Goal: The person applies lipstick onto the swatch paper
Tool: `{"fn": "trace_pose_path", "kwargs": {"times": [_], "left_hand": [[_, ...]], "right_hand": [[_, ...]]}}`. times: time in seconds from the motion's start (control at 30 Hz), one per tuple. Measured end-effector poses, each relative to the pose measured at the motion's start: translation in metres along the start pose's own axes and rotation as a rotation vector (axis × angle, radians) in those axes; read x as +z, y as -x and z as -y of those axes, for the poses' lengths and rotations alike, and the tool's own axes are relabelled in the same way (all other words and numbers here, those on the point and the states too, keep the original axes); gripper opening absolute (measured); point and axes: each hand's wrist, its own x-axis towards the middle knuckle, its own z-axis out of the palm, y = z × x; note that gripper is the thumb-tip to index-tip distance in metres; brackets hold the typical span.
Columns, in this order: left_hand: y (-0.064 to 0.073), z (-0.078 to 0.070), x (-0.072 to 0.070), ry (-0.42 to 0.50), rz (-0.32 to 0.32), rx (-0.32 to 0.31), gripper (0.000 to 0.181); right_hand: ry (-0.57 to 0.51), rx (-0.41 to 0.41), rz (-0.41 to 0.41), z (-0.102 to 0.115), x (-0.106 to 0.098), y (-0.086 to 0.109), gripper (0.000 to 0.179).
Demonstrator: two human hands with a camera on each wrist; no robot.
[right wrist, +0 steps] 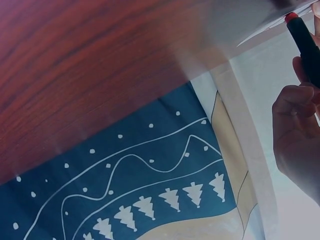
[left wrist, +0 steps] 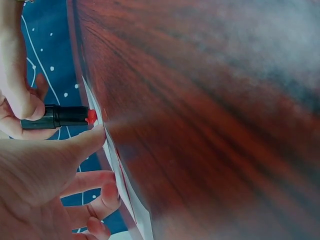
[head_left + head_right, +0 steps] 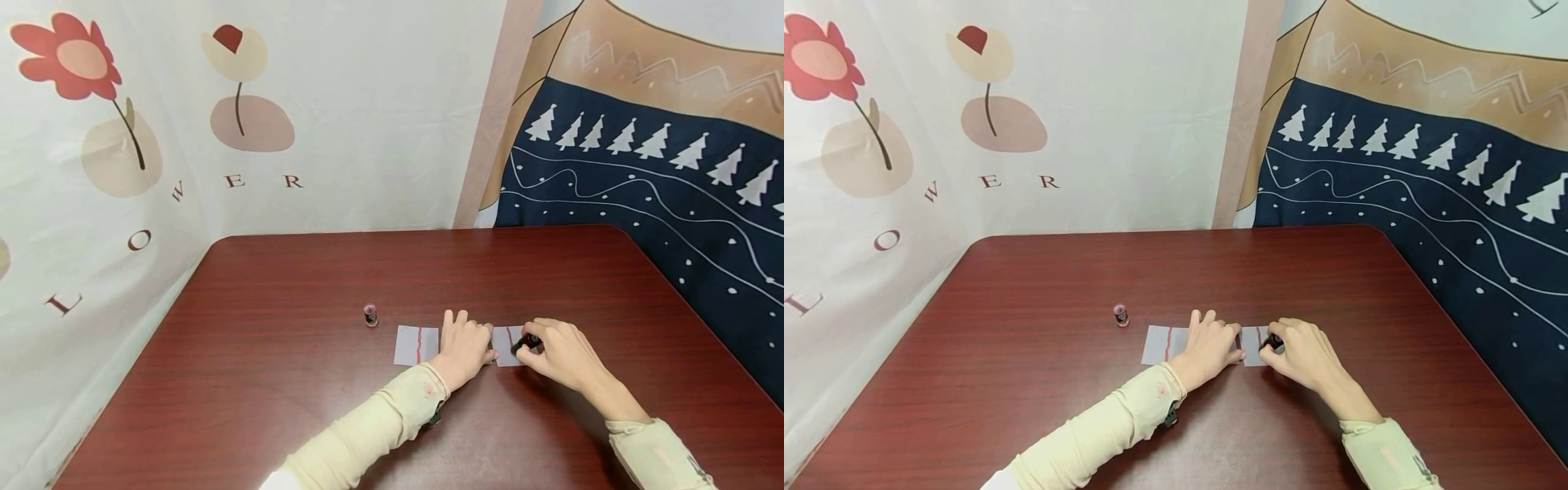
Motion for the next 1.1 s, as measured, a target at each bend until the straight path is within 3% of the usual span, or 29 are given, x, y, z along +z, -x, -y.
{"fn": "trace_pose_path", "kwargs": {"times": [1.1], "left_hand": [[-0.0002,-0.0005,0.0006,-0.011,-0.004,-0.008,0.029]], "right_hand": [[-0.005,0.0,0.007,0.0026,-0.0011,-0.0001,0.01]]}}
